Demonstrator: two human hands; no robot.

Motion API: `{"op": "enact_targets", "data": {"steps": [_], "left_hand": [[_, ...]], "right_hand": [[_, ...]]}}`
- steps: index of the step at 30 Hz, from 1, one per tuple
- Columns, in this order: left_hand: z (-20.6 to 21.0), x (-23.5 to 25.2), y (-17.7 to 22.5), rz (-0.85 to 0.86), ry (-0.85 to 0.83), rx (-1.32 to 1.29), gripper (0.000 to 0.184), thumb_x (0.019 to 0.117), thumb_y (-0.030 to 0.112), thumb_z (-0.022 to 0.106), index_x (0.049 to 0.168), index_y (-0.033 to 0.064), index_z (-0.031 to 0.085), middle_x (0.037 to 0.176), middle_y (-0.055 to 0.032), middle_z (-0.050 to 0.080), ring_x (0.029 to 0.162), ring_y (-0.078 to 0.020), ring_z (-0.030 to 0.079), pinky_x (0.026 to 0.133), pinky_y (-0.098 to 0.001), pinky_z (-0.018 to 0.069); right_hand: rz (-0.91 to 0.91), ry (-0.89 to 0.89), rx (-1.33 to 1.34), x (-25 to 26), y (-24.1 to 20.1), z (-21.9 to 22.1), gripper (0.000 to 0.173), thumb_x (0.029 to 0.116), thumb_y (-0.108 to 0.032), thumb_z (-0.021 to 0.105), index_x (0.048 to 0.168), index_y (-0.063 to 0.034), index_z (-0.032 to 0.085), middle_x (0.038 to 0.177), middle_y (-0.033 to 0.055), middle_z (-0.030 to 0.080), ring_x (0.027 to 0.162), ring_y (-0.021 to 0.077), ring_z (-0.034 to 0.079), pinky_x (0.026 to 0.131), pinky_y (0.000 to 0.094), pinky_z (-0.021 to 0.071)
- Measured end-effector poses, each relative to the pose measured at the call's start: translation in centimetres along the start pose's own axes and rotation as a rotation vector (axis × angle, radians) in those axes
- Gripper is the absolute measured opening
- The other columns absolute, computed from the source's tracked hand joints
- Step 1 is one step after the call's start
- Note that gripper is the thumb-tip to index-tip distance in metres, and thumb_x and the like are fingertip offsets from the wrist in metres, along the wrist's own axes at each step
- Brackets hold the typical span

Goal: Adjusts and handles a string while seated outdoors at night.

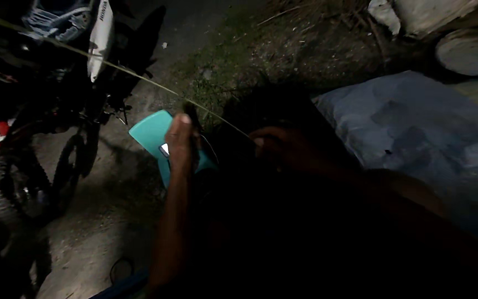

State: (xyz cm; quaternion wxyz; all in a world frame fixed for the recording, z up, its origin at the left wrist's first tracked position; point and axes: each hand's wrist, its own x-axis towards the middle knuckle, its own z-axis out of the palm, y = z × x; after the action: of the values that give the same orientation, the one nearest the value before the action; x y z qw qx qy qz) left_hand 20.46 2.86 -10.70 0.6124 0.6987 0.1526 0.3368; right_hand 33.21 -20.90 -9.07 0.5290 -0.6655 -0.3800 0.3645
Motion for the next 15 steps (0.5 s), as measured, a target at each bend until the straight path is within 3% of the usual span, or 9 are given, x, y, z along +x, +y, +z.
{"op": "enact_targets", "data": {"steps": [2,4,5,7,10,15], "left_hand": [[2.7,-2.7,-0.1,0.035,-0.170,0.287,0.038,0.1084,0.031,0.047,0.136,0.0083,0.059,0.080,0.0005,0.062,0.057,-0.0066,0.055,0.051,-0.0241,0.0502],[4.8,-4.4,0.0,0.104,-0.303,0.433,0.033,0.1074,0.025,0.052,0.130,0.0051,0.065,0.090,-0.0034,0.069,0.065,-0.0067,0.061,0.059,-0.0259,0.0553],[5.3,-4.8,-0.1,0.136,-0.330,0.446,0.030,0.1071,0.023,0.052,0.125,0.0038,0.066,0.088,-0.0029,0.068,0.065,-0.0055,0.060,0.059,-0.0243,0.0540],[5.3,-5.0,-0.1,0.191,-0.311,0.463,0.030,0.1074,0.022,0.052,0.123,0.0020,0.066,0.086,-0.0032,0.067,0.064,-0.0044,0.058,0.059,-0.0223,0.0527],[4.5,-5.0,0.2,0.134,-0.227,0.460,0.037,0.1091,0.027,0.049,0.139,0.0084,0.060,0.088,-0.0047,0.066,0.059,-0.0065,0.056,0.053,-0.0237,0.0507],[4.2,-4.7,0.3,0.107,-0.211,0.449,0.039,0.1093,0.029,0.048,0.140,0.0081,0.060,0.081,-0.0042,0.064,0.055,-0.0056,0.052,0.050,-0.0224,0.0475]], "right_hand": [[0.029,0.032,0.077,-0.1,-0.3,0.6,0.032,0.1106,-0.028,0.046,0.133,-0.0128,0.062,0.085,0.0004,0.067,0.052,0.0059,0.054,0.047,0.0214,0.0474],[0.017,0.085,0.090,-0.1,-0.1,1.3,0.030,0.1105,-0.028,0.045,0.127,-0.0095,0.062,0.075,0.0024,0.062,0.048,0.0069,0.052,0.044,0.0214,0.0467],[0.017,0.097,0.087,-0.1,-0.1,1.5,0.029,0.1106,-0.028,0.045,0.124,-0.0079,0.061,0.072,0.0034,0.060,0.047,0.0076,0.051,0.043,0.0215,0.0467],[0.017,0.112,0.092,-0.3,-0.4,1.9,0.029,0.1104,-0.027,0.046,0.123,-0.0066,0.062,0.073,0.0038,0.061,0.047,0.0074,0.051,0.043,0.0215,0.0467],[0.027,0.107,0.084,-0.5,-0.5,2.4,0.031,0.1104,-0.024,0.046,0.132,-0.0098,0.064,0.081,0.0019,0.066,0.048,0.0060,0.050,0.044,0.0213,0.0456],[0.019,0.127,0.053,-0.4,-0.4,2.2,0.031,0.1100,-0.024,0.047,0.132,-0.0107,0.065,0.082,0.0016,0.066,0.049,0.0057,0.051,0.044,0.0212,0.0454]]}}
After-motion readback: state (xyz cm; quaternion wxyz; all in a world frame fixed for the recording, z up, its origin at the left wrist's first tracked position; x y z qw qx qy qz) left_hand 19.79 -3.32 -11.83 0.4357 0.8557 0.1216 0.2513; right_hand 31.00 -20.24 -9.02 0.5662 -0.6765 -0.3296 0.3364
